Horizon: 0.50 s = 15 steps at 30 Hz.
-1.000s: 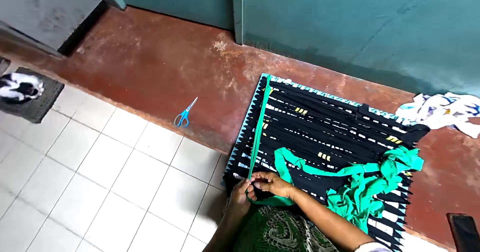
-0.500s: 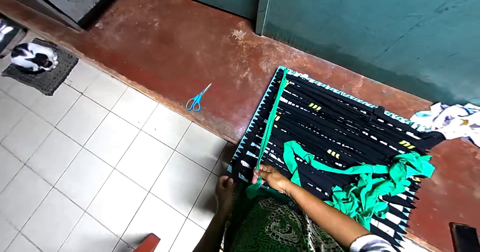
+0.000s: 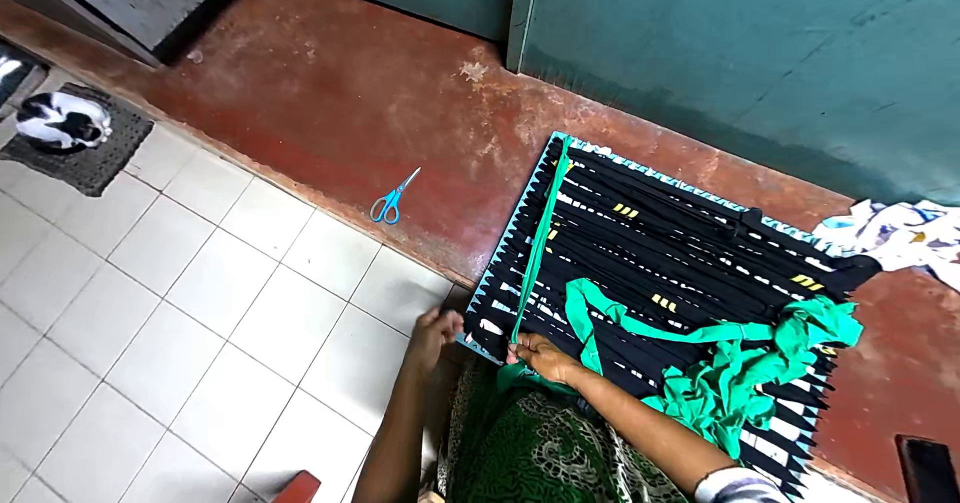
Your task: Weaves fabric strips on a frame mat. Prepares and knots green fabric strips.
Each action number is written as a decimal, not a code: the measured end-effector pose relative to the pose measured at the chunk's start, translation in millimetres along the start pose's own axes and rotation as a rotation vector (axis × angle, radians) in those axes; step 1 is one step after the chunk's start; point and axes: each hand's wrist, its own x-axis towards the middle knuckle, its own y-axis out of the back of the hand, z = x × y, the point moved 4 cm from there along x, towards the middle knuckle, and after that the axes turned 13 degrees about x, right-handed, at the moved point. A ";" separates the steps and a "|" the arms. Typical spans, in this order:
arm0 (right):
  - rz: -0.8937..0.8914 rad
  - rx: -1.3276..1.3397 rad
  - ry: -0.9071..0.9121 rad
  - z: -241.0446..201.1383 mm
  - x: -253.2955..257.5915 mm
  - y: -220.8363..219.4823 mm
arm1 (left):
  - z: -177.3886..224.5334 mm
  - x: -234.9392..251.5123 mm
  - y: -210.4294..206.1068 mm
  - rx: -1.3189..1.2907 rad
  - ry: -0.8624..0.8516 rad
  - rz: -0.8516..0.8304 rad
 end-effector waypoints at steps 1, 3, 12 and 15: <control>-0.010 -0.012 -0.005 -1.5 0.9 -1.3 | 2.4 9.9 5.5 -0.083 -0.018 0.104; -0.021 -0.037 -0.023 -3.2 1.3 -1.7 | -12.7 25.8 10.5 -0.028 -0.031 0.159; -0.019 -0.082 -0.065 -0.5 1.9 4.9 | -67.2 10.0 -41.7 -0.052 0.213 -0.043; -0.030 -0.130 -0.048 -1.9 -2.4 9.8 | -60.1 5.5 -50.4 -0.091 0.234 -0.079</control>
